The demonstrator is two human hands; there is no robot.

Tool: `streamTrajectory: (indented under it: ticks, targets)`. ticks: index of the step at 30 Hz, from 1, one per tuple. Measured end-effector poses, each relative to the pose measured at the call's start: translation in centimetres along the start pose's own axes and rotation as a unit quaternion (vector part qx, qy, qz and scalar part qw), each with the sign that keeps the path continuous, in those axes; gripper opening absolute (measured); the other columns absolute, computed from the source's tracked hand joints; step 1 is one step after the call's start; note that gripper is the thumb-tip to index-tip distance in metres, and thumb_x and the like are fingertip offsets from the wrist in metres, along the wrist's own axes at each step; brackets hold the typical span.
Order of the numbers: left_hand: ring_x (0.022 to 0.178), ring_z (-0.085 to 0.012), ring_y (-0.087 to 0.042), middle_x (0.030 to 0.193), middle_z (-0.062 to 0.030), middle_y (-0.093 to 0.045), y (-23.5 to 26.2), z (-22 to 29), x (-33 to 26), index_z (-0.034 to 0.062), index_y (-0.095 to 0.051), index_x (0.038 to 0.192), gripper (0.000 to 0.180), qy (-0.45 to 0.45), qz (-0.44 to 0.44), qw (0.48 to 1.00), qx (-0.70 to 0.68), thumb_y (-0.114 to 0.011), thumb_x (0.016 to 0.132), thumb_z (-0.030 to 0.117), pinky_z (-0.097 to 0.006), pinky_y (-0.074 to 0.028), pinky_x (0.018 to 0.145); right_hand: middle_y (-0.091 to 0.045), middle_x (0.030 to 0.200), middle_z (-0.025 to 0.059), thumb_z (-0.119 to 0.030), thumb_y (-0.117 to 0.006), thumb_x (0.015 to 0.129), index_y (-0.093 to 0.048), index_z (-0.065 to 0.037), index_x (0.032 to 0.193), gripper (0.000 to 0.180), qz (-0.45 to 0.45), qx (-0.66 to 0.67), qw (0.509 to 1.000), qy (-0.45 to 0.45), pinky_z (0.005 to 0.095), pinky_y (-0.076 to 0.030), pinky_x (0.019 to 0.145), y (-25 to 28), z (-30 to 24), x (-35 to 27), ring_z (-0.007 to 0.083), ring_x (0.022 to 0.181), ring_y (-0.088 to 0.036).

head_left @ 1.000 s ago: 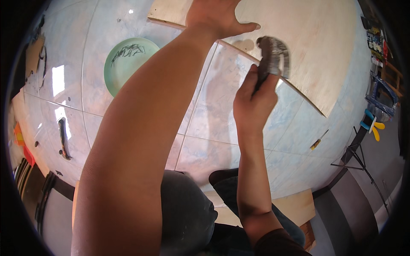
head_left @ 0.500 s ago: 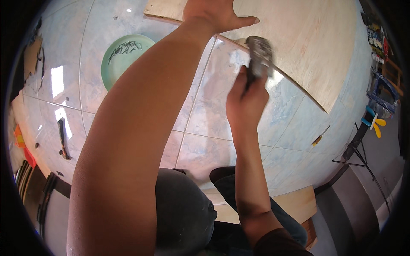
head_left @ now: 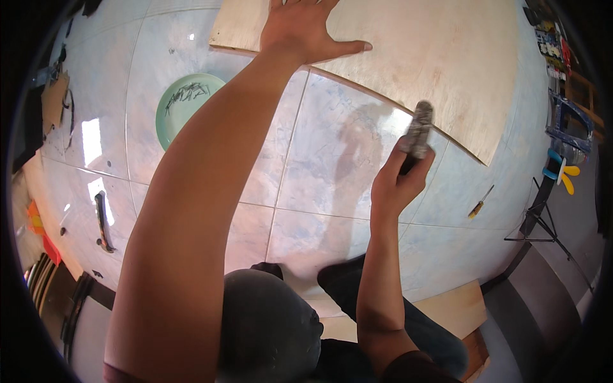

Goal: The person assembles a wooden board by hammering nails into its edges. They use a hammer to drive nails and a screwdriver to adjust the wood pieces, working on a tiled floor.

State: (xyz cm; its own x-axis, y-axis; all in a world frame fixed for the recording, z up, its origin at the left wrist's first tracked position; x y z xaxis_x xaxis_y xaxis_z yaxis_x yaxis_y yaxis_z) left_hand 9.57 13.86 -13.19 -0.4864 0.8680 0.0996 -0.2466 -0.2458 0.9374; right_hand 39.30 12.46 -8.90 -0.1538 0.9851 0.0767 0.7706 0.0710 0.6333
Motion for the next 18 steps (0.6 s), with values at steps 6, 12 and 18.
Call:
streamTrajectory:
  ticks: [6, 12, 18]
  targets:
    - [0.164, -0.0373, -0.024, 0.173, -0.0211, -0.035, -0.7, 0.8, -0.8, 0.0115, -0.04, 0.166, 0.129, -0.221, -0.044, 0.974, -0.001, -0.079, 0.067, 0.084, -0.06, -0.011, 0.133, -0.069, 0.087, 0.0104, -0.033, -0.072, 0.104, -0.063, -0.002, 0.118, 0.035, 0.017, -0.159, 0.987, -0.016, 0.0385, -0.053, 0.062, 1.8, 6.7, -5.9, 0.0276, 0.068, -0.068]
    - [0.162, -0.0408, -0.029, 0.171, -0.0236, -0.036, -1.0, 1.7, -1.4, 0.0147, -0.043, 0.165, 0.108, -0.285, -0.125, 0.95, 0.035, -0.08, 0.08, 0.07, -0.066, -0.018, 0.131, -0.07, 0.089, 0.0092, -0.036, -0.073, 0.103, -0.064, -0.004, 0.118, 0.037, 0.016, -0.151, 0.988, -0.029, 0.0369, -0.052, 0.058, 2.7, 9.5, -7.6, 0.0262, 0.068, -0.069]
    - [0.162, -0.0356, -0.029, 0.173, -0.0121, -0.037, -1.5, 2.1, -2.3, 0.025, -0.044, 0.165, 0.095, -0.275, -0.103, 0.952, 0.085, -0.08, 0.086, 0.063, -0.059, -0.019, 0.133, -0.071, 0.091, 0.0083, -0.036, -0.072, 0.105, -0.064, -0.004, 0.122, 0.037, 0.007, -0.148, 0.989, -0.003, 0.0357, -0.054, 0.06, 2.7, 10.0, -7.0, 0.0251, 0.07, -0.072]
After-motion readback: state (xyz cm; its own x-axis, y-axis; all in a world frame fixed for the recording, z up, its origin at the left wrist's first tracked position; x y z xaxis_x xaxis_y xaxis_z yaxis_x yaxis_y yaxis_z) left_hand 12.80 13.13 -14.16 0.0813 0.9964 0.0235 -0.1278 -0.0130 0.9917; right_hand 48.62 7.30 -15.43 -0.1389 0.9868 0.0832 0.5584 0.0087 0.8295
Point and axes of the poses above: each hand's wrist, its own x-axis towards the middle knuckle, its own y-axis out of the back of the hand, z = x × y, the point moved 7 cm from there along x, towards the middle knuckle
